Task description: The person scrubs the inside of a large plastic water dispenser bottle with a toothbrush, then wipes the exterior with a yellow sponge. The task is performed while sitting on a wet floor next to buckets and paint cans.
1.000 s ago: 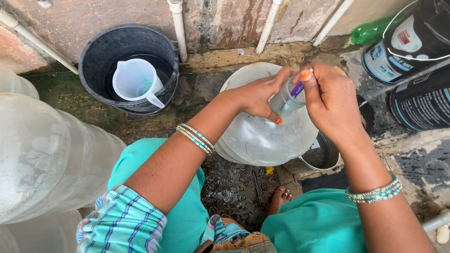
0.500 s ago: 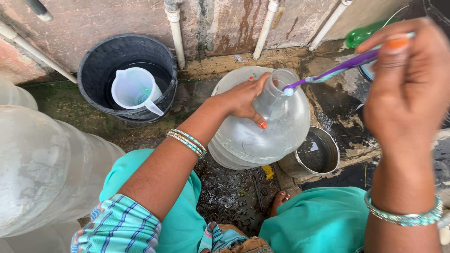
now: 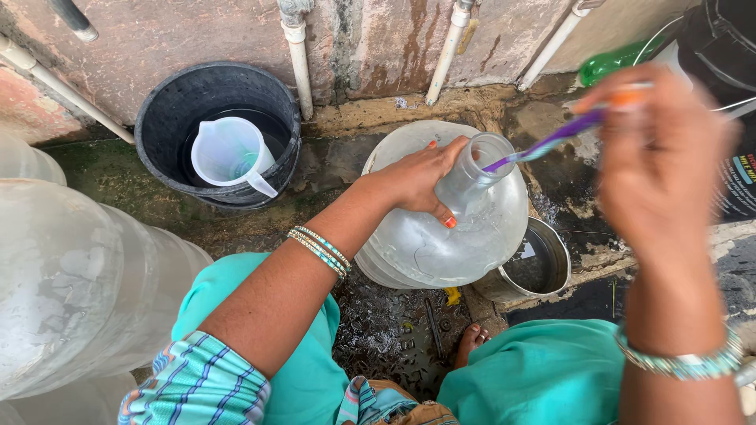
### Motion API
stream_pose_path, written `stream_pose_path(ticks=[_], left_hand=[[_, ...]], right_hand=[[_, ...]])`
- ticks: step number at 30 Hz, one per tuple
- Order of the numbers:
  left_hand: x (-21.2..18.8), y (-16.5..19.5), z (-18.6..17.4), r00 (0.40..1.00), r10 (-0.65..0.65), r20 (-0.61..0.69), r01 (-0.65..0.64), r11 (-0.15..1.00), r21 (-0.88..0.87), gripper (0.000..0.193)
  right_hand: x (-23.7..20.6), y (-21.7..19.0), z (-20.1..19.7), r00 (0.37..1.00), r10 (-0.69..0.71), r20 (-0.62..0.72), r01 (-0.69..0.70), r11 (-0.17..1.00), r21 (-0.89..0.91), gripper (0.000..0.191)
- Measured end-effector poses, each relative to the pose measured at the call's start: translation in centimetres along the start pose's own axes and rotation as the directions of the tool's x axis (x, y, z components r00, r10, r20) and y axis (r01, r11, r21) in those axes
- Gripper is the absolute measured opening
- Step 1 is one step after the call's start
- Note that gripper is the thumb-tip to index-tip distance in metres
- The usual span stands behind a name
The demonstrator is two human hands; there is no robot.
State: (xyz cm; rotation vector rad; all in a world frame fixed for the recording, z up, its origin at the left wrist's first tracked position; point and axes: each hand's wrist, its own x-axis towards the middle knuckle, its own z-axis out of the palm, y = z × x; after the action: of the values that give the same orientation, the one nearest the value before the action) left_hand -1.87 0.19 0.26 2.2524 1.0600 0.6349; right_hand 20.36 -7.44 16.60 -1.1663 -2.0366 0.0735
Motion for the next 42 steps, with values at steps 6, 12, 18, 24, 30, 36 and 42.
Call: stream_pose_path(ticks=[6,12,18,24,30,36,42], left_hand=[[0.0,0.4,0.3,0.999,-0.006,0.051,0.006,1.0,0.003,0.122],[-0.1,0.1,1.2,0.992,0.128,-0.013,-0.127,0.991,0.043,0.136],[-0.2,-0.1,0.8,0.997,0.012,0.078,-0.014,1.0,0.021,0.126],[-0.2,0.6,0.3,0.996,0.042,0.076,-0.044,0.999,0.028,0.135],[-0.2,0.9,0.7,0.991,0.074,0.114,-0.083,0.994,0.073,0.137],[-0.2,0.7,1.3,0.98,0.182,0.074,-0.19,0.976,0.109,0.144],[-0.1,1.4,1.1,0.989,0.068,0.13,-0.086,0.986,0.141,0.144]], right_hand=[[-0.7,-0.5,0.7,0.972,-0.228,-0.062,0.224,0.973,-0.06,0.035],[0.4,2.8,6.8,0.96,-0.253,0.123,0.254,0.967,0.007,0.028],[0.7,4.6,3.6,0.996,-0.093,0.003,0.092,0.982,0.168,0.033],[-1.2,3.5,-0.7,0.97,-0.213,-0.118,0.23,0.962,0.151,0.047],[-0.3,3.7,5.0,0.972,-0.213,0.103,0.215,0.977,-0.001,0.035],[-0.2,2.9,3.9,0.973,-0.133,0.187,0.132,0.991,0.016,0.031],[-2.0,1.1,-2.0,0.986,-0.15,-0.073,0.153,0.987,0.042,0.046]])
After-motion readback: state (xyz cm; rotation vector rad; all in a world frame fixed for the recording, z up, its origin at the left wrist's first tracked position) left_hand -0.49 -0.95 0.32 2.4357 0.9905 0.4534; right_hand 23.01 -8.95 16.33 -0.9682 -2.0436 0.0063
